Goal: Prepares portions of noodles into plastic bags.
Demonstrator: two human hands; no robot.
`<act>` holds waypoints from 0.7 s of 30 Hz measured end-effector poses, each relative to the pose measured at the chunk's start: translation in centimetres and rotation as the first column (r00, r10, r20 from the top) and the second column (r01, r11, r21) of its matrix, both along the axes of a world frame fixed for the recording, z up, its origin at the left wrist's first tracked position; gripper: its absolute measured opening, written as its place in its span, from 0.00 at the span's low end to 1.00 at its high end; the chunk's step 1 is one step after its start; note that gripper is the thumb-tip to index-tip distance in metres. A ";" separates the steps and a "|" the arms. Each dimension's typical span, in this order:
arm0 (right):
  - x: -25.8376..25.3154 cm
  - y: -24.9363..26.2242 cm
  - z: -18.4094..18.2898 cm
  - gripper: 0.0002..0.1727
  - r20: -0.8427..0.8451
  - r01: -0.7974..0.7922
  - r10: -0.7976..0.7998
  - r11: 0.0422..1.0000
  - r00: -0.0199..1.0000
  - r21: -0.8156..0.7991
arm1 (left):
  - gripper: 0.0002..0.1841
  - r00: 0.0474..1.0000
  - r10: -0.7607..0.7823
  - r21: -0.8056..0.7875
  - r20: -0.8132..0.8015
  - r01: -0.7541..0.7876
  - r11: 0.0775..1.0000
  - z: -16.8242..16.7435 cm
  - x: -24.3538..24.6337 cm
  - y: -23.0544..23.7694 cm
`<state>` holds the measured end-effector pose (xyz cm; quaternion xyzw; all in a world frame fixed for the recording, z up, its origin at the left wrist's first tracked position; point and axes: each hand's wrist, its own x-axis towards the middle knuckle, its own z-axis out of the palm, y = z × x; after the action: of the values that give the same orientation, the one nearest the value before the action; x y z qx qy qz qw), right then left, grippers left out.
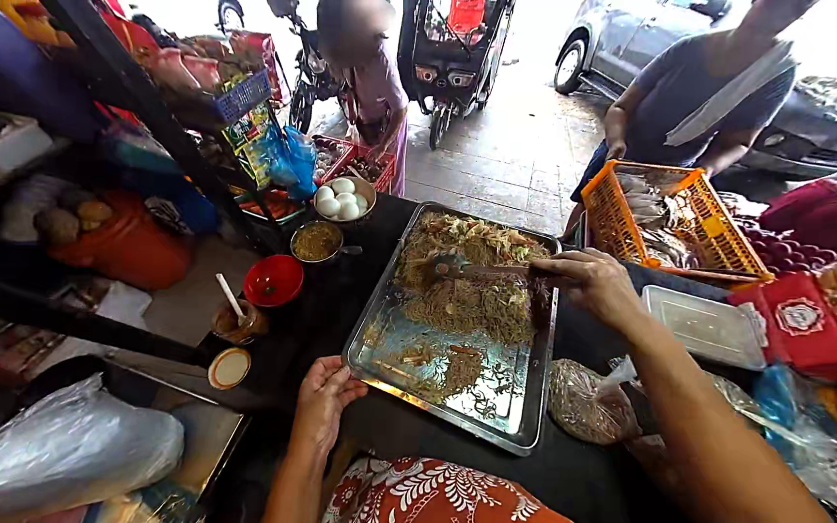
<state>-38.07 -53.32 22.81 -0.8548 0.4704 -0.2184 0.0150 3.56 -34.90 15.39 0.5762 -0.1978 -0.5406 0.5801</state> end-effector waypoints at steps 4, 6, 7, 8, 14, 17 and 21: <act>-3.6 0.8 -0.2 0.21 0.071 0.112 -0.122 0.986 0.990 0.122 | 0.08 1.000 0.003 -0.004 -0.005 -0.003 1.000 0.1 0.0 0.0; -4.8 1.3 -0.4 0.21 0.106 0.150 -0.168 0.976 0.980 0.160 | 0.08 1.000 -0.003 -0.004 0.001 0.003 1.000 0.1 0.1 0.0; -5.3 1.6 -0.6 0.21 0.120 0.173 -0.197 0.968 0.973 0.184 | 0.08 1.000 -0.006 -0.002 0.007 0.006 1.000 0.1 0.1 0.0; -5.8 1.9 -0.7 0.21 0.127 0.198 -0.228 0.957 0.965 0.212 | 0.08 1.000 -0.008 -0.001 0.013 0.008 1.000 0.1 0.1 0.0; -5.4 3.6 -0.6 0.19 0.204 0.230 -0.324 0.896 0.924 0.380 | 0.08 1.000 0.002 0.003 0.011 -0.002 1.000 0.1 0.2 0.0; -4.2 4.8 0.2 0.19 0.249 0.214 -0.346 0.874 0.904 0.436 | 0.08 1.000 -0.004 0.003 0.005 0.004 1.000 0.0 0.2 -0.1; -2.3 7.4 0.9 0.20 0.234 0.211 -0.353 0.856 0.906 0.473 | 0.10 1.000 -0.014 0.021 0.009 0.014 1.000 -0.1 0.2 0.4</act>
<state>-40.36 -45.89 23.67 -0.7044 0.6204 -0.2397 0.2478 3.77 -34.52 15.28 0.5836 -0.1989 -0.5440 0.5692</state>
